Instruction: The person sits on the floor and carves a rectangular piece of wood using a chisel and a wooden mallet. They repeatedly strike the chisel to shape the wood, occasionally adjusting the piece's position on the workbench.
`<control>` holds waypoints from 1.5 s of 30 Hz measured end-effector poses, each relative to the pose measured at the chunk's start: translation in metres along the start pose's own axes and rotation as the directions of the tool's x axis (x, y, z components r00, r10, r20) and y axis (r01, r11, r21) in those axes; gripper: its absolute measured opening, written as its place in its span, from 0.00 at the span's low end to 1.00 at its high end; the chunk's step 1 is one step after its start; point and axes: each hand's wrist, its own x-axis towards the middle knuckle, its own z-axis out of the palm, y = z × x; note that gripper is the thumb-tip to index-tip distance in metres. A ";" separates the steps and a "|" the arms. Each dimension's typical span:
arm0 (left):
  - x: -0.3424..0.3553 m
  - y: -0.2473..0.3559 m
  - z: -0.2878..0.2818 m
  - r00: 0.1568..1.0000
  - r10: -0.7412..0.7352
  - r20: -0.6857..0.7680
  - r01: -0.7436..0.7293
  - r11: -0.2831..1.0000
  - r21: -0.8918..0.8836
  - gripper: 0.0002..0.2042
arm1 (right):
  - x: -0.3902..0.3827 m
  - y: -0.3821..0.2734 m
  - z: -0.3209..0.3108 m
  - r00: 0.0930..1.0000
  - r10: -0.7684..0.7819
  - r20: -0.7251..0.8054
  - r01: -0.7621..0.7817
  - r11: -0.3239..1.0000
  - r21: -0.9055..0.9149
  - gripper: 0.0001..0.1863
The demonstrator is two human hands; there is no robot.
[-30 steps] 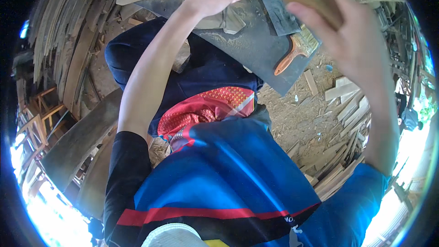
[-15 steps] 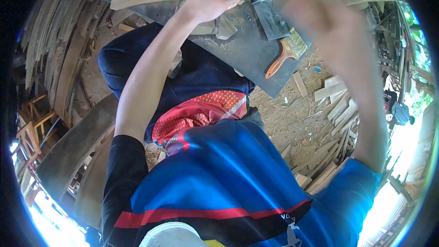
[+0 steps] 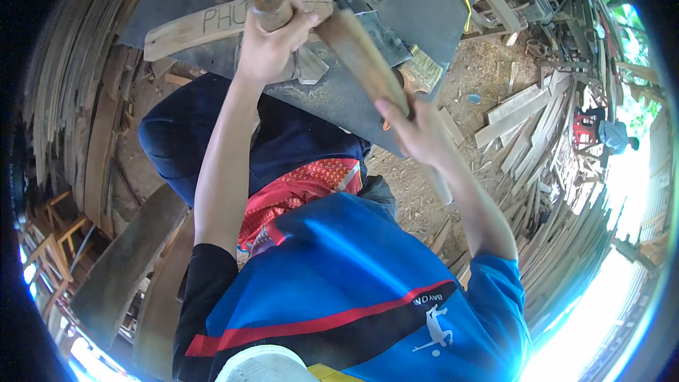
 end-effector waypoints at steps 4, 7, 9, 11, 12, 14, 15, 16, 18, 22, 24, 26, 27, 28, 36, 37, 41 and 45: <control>0.005 0.000 0.000 1.000 0.013 -0.002 -0.013 0.995 -0.097 0.09 | -0.007 0.036 0.022 0.995 0.079 0.060 -0.083 0.994 0.071 0.34; 0.022 -0.005 -0.018 0.998 -0.056 -0.029 0.049 0.980 -0.195 0.10 | -0.013 0.028 0.028 0.988 0.141 0.061 -0.144 0.989 0.037 0.32; 0.035 -0.003 -0.021 0.991 -0.071 -0.113 0.047 0.979 -0.200 0.12 | -0.018 0.028 0.031 0.990 0.125 0.060 -0.125 0.992 -0.009 0.32; 0.049 -0.010 -0.030 0.990 -0.071 -0.125 0.040 0.972 -0.230 0.13 | -0.020 0.034 0.036 0.998 0.040 0.044 -0.037 0.997 -0.074 0.31; 0.054 -0.010 -0.033 0.989 -0.072 -0.129 0.039 0.968 -0.246 0.13 | -0.020 0.036 0.038 0.998 0.026 0.066 -0.021 0.996 -0.082 0.31; 0.052 -0.007 -0.040 0.993 -0.094 -0.077 0.068 0.954 -0.292 0.14 | -0.020 0.040 0.041 0.994 -0.006 0.111 0.017 0.995 -0.097 0.31; 0.043 -0.001 -0.043 0.996 -0.068 -0.048 0.049 0.942 -0.331 0.13 | -0.018 0.040 0.043 0.990 0.036 0.138 -0.023 0.995 -0.100 0.30; 0.035 0.002 -0.043 0.999 -0.043 -0.010 0.036 0.925 -0.379 0.13 | -0.018 0.041 0.044 0.988 0.055 0.141 -0.051 0.998 -0.034 0.30; 0.013 0.024 -0.048 0.990 0.124 0.068 -0.093 0.934 -0.345 0.10 | -0.019 0.041 0.047 0.983 0.088 0.160 -0.104 0.990 0.094 0.30; -0.012 0.030 -0.045 0.983 0.182 0.031 -0.164 0.937 -0.308 0.09 | -0.019 0.031 0.042 0.956 0.177 0.234 -0.218 0.962 0.163 0.29; -0.020 0.020 -0.043 0.987 0.162 -0.002 -0.155 0.942 -0.298 0.08 | -0.018 0.038 0.045 0.966 0.154 0.209 -0.190 0.968 0.162 0.29; -0.028 0.015 -0.040 0.992 0.128 -0.012 -0.125 0.935 -0.331 0.08 | -0.016 0.043 0.046 0.968 0.143 0.209 -0.182 0.966 0.183 0.27; -0.031 0.012 -0.039 0.990 0.139 -0.026 -0.140 0.935 -0.326 0.07 | -0.016 0.046 0.046 0.968 0.139 0.207 -0.180 0.964 0.195 0.27; -0.032 0.009 -0.040 0.989 0.143 -0.033 -0.146 0.935 -0.322 0.07 | -0.016 0.050 0.047 0.967 0.136 0.214 -0.185 0.957 0.224 0.26; -0.031 0.003 -0.036 0.983 0.181 -0.016 -0.177 0.935 -0.308 0.08 | -0.013 0.059 0.052 0.975 0.108 0.196 -0.164 0.940 0.298 0.25; -0.031 0.003 -0.035 0.980 0.199 0.002 -0.189 0.934 -0.302 0.08 | -0.013 0.058 0.051 0.974 0.109 0.196 -0.165 0.941 0.294 0.25; -0.030 0.006 -0.032 0.969 0.238 0.070 -0.212 0.941 -0.264 0.08 | -0.012 0.057 0.052 0.974 0.113 0.196 -0.167 0.943 0.288 0.25; -0.032 0.006 -0.024 0.977 0.202 0.071 -0.178 0.950 -0.257 0.08 | -0.011 0.061 0.052 0.974 0.113 0.196 -0.165 0.947 0.276 0.25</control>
